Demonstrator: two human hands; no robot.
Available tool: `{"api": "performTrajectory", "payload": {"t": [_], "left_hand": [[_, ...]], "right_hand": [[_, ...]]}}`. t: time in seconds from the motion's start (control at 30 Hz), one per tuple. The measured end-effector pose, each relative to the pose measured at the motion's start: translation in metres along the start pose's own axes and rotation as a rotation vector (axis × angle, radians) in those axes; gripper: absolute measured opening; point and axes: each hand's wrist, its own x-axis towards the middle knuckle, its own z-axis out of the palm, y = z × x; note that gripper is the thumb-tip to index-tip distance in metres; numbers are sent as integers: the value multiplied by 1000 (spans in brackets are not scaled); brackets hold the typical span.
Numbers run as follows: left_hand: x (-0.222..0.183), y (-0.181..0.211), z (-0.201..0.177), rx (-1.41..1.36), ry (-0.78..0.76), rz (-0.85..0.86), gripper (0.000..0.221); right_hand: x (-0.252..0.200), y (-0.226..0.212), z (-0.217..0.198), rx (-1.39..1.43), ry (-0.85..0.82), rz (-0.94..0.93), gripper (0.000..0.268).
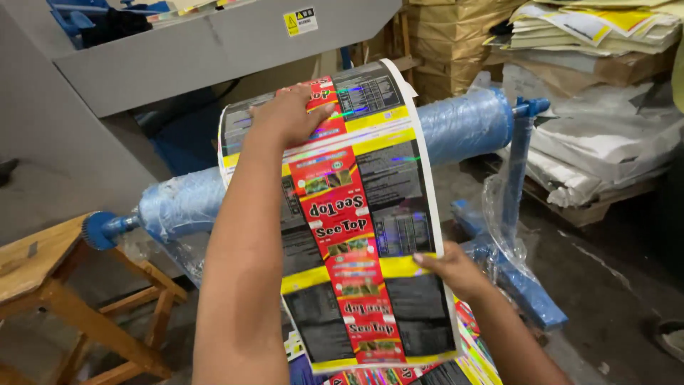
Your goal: Pulling printed labels from a large roll and stacking them on the floor.
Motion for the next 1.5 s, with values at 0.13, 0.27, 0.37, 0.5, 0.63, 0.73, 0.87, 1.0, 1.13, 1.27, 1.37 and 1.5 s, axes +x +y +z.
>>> {"api": "performTrajectory", "payload": {"t": [0.13,0.27,0.37,0.5,0.63,0.73,0.87,1.0,1.13,1.27,1.37,1.5], "left_hand": [[-12,5,-2,-31,-27,-38,90],[-17,7,-6,-45,-66,-42,97],[-20,6,-7,-63,-80,-56,99],[-18,27,2,-30,-92,-81,105],[-22,70,35,37,-10,95,115],[-27,89,45,58,70,189,120],[-33,92,50,76,133,215,122],[-24,91,57,77,155,224,120],[-35,90,67,116,136,209,120],[-28,86,47,117,172,202,124],[-21,76,50,50,95,275,110],[-4,1,31,-153,101,264,93]], "right_hand": [[-73,-47,11,53,-174,-86,33],[-128,-132,24,220,-193,-175,41],[-141,-142,35,202,-195,-224,40],[-135,-82,23,129,-115,-71,39],[-120,-43,20,64,-50,89,40],[-99,11,7,39,-56,58,33],[-69,76,-2,53,44,15,29],[-38,113,-5,-87,143,-36,29],[-61,196,28,-271,231,-96,30],[-46,197,-5,-843,199,-148,33],[-71,107,-62,-756,34,101,33],[-18,-40,6,-966,-238,-112,29]]}}
